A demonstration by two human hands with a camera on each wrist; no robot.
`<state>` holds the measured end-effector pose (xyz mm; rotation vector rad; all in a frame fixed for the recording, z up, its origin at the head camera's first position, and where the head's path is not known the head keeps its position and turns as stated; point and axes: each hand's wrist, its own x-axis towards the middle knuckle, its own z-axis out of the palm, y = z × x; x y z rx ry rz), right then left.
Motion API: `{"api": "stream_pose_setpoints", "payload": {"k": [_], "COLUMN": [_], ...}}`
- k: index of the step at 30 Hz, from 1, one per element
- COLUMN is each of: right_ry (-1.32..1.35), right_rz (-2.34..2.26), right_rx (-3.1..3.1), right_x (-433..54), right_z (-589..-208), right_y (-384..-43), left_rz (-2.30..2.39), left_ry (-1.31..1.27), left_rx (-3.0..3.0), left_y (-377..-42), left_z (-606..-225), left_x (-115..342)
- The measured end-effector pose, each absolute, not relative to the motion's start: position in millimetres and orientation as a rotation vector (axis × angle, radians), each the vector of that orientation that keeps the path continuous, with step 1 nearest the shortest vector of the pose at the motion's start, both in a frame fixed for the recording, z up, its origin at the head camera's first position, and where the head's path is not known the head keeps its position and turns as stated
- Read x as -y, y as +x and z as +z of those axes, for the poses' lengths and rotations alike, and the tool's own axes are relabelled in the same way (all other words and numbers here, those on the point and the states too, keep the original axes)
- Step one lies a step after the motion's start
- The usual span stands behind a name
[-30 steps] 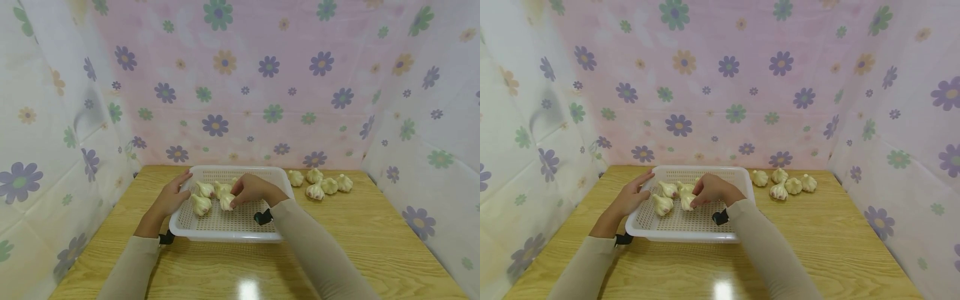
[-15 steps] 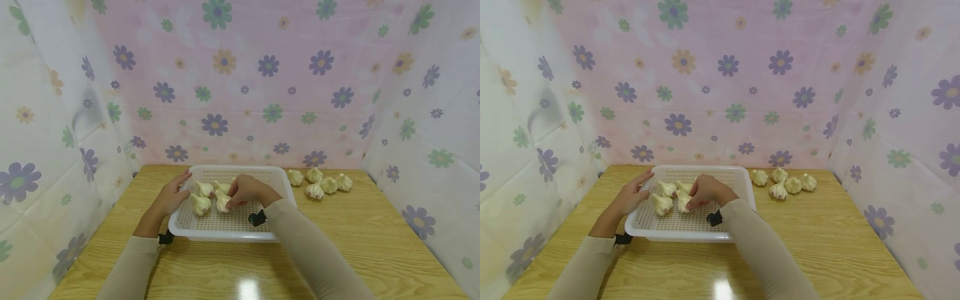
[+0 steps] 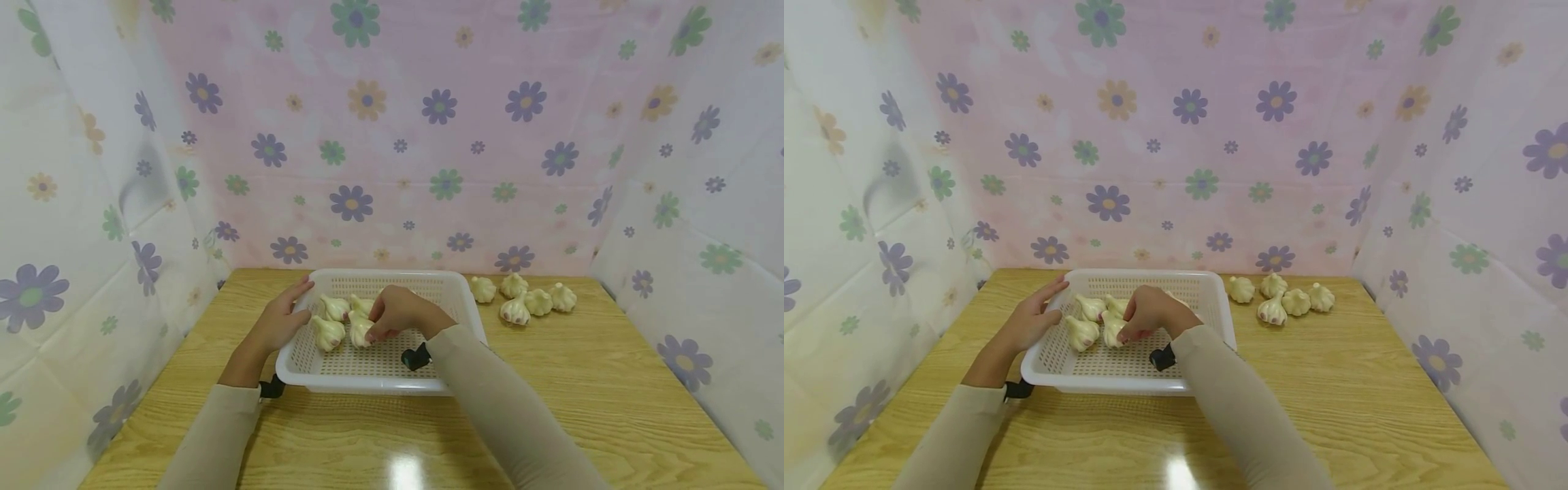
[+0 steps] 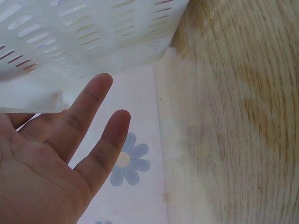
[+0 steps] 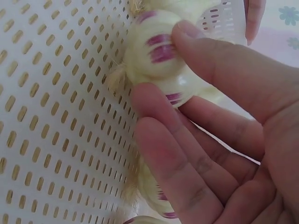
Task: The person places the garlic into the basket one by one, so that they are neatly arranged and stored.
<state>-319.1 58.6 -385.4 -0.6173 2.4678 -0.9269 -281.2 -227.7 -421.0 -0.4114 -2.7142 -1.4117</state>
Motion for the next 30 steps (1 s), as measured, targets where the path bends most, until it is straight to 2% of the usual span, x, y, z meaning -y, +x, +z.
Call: {"api": "stream_pose_setpoints", "payload": {"k": [30], "right_ry": [-0.59], "right_rz": [-0.952], "right_rx": [-2.44], "right_x": [-58.2], "right_z": [-385.6], "right_y": [-315.7], "left_rz": [-1.409], "left_ry": [-0.413], "left_rx": [2.721], "left_y": [-282.6], "left_z": [-422.5], "left_x": [228.3]}}
